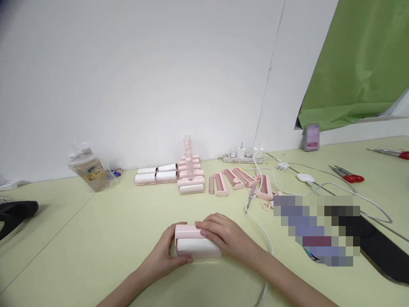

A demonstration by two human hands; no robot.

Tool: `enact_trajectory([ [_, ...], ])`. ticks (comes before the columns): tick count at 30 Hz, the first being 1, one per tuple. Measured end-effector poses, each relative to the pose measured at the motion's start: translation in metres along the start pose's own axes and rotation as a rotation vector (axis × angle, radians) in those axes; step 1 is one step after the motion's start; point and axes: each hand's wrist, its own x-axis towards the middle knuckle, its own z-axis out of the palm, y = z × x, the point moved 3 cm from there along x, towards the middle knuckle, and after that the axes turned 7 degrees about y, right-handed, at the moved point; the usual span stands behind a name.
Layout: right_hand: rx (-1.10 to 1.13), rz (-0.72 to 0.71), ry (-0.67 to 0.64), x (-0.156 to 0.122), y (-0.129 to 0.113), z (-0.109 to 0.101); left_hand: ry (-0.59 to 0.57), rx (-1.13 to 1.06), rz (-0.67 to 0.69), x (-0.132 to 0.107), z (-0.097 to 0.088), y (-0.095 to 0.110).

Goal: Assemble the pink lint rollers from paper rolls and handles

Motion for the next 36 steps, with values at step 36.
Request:
enact_trajectory([
  [36,-0.64,0.608,-0.079,0.072,0.158,-0.082,-0.026,0.035,0.01,-0.002,0.002,-0.009],
])
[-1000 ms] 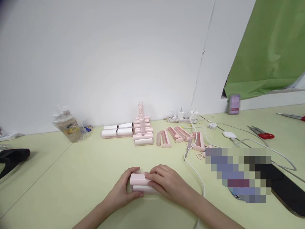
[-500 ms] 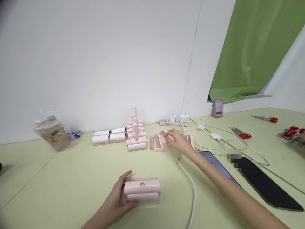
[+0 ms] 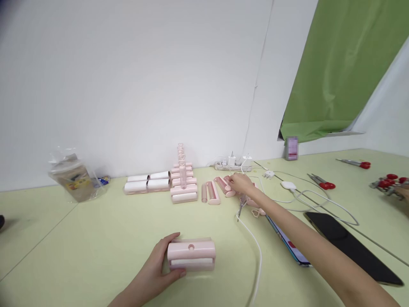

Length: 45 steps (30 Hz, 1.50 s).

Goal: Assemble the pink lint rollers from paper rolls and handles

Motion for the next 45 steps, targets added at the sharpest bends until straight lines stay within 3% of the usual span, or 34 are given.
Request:
enact_trajectory([
  [12,0.177,-0.265,0.011,-0.008,-0.054,-0.002,0.003,-0.008,0.019,0.0,-0.001,0.002],
  [16,0.174,-0.271,-0.009,-0.008,-0.078,0.007,-0.006,0.0,0.008,0.0,0.0,0.001],
  [22,0.196,-0.195,0.061,-0.017,-0.103,0.013,-0.001,0.014,0.019,0.0,-0.001,0.003],
  [27,0.301,-0.135,0.12,-0.03,-0.086,-0.02,0.005,0.018,0.03,0.0,-0.002,0.005],
  [30,0.399,-0.224,0.11,-0.059,-0.08,-0.053,0.013,0.007,0.045,0.001,-0.001,0.003],
  [33,0.529,-0.391,-0.01,-0.096,-0.092,-0.073,0.018,0.008,0.056,0.0,0.0,0.001],
  [37,0.569,-0.625,-0.143,-0.129,-0.122,-0.074,0.021,0.023,0.061,0.0,0.0,0.0],
  [45,0.395,-0.714,-0.116,-0.13,-0.144,-0.079,0.013,0.029,0.083,-0.001,-0.001,0.003],
])
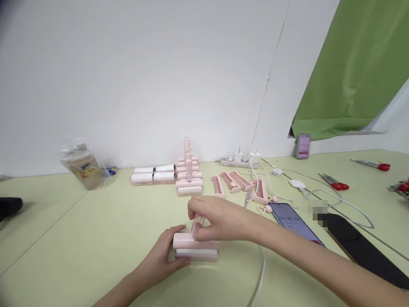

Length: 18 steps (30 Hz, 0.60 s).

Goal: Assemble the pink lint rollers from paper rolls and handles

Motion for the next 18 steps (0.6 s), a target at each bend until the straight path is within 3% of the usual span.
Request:
enact_trajectory([
  [10,-0.05,0.081,-0.249,0.011,-0.005,-0.011,-0.006,-0.006,0.032,0.001,0.001,-0.001],
  [18,-0.138,0.082,-0.263,0.023,-0.014,-0.01,-0.012,-0.042,-0.03,0.002,0.0,-0.001],
])
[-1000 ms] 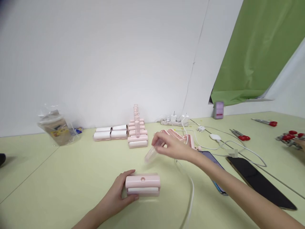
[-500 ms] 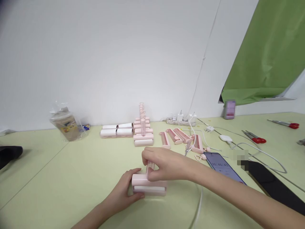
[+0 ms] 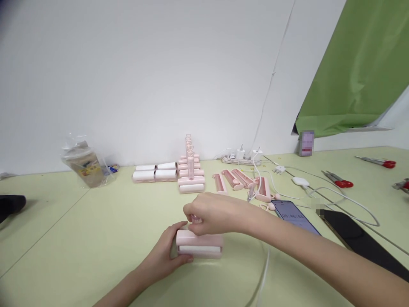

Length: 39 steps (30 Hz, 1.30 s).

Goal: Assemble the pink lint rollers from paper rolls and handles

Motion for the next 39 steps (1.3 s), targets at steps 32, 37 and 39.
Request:
enact_trajectory([
  [32,-0.049,0.762,0.62,-0.006,0.182,0.054,-0.111,-0.13,-0.14,-0.001,-0.006,0.002],
  [37,-0.021,0.77,0.654,-0.006,0.187,0.062,0.04,-0.146,0.031,0.008,-0.027,0.019],
  [39,0.03,0.769,0.681,-0.006,0.188,0.062,0.067,-0.194,0.167,0.016,-0.032,0.04],
])
